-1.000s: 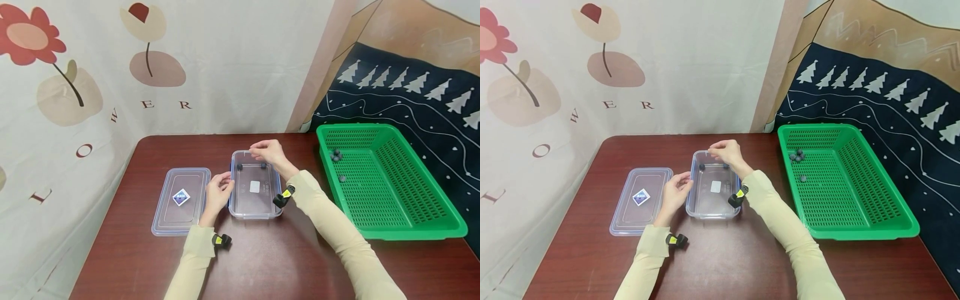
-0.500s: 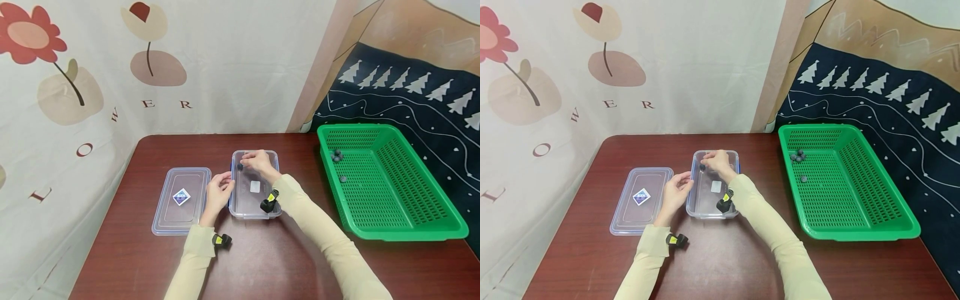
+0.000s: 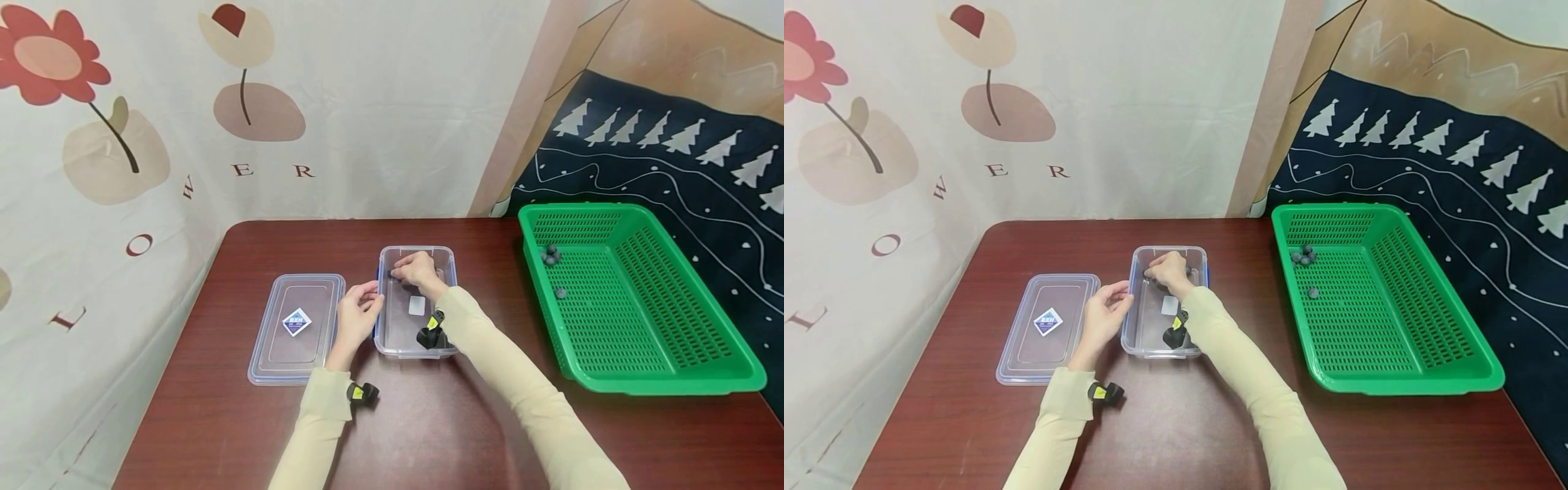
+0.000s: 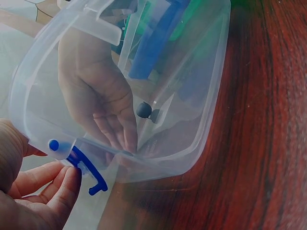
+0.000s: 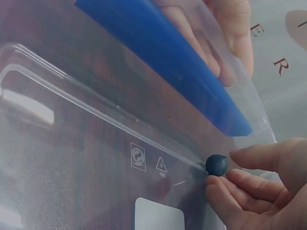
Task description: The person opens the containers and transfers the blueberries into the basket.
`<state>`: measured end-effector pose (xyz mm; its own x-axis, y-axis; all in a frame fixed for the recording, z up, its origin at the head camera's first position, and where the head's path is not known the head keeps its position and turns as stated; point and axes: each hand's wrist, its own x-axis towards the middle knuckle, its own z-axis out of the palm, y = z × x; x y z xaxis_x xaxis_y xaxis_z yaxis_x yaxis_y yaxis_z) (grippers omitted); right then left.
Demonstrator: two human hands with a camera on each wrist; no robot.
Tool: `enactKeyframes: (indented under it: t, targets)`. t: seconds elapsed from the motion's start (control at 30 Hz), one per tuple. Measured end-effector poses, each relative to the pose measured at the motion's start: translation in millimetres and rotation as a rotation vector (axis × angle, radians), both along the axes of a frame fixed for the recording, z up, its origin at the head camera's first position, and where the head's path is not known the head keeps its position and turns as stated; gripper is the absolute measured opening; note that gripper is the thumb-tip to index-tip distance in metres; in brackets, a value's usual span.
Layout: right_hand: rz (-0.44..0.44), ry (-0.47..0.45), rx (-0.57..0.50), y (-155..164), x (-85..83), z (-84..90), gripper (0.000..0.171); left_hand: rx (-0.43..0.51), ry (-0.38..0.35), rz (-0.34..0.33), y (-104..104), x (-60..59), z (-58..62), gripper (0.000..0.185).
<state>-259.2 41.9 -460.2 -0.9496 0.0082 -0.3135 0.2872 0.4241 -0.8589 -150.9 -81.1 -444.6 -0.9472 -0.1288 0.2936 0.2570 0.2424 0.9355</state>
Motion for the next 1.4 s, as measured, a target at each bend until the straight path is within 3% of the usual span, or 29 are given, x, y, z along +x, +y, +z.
enactKeyframes:
  t: [0.07,0.3,0.5,0.67,0.9,1.4]
  targets:
    - [0.000,-0.010,0.003,-1,-0.7,-0.5,0.017,0.001,-0.003,0.002,0,-1.3,-2.0,0.025]
    - [0.034,-0.042,0.063,-3,-4.6,-4.7,0.016,0.004,-0.008,0.022,-5,-15.7,-33.8,0.026]
    - [0.046,-0.034,0.086,-4,-5.4,-9.2,0.014,-0.009,-0.007,0.032,-6,-16.0,-37.2,0.026]
    - [0.070,-0.003,0.138,-5,-4.3,-9.7,0.013,-0.015,0.002,0.026,-5,-15.1,-36.0,0.026]
    - [0.055,-0.012,0.102,-4,-4.3,-7.2,0.012,-0.001,-0.007,0.005,1,1.8,3.1,0.025]
    - [0.052,0.067,0.015,27,0.8,30.8,0.019,0.005,-0.017,0.008,2,1.1,3.5,0.025]
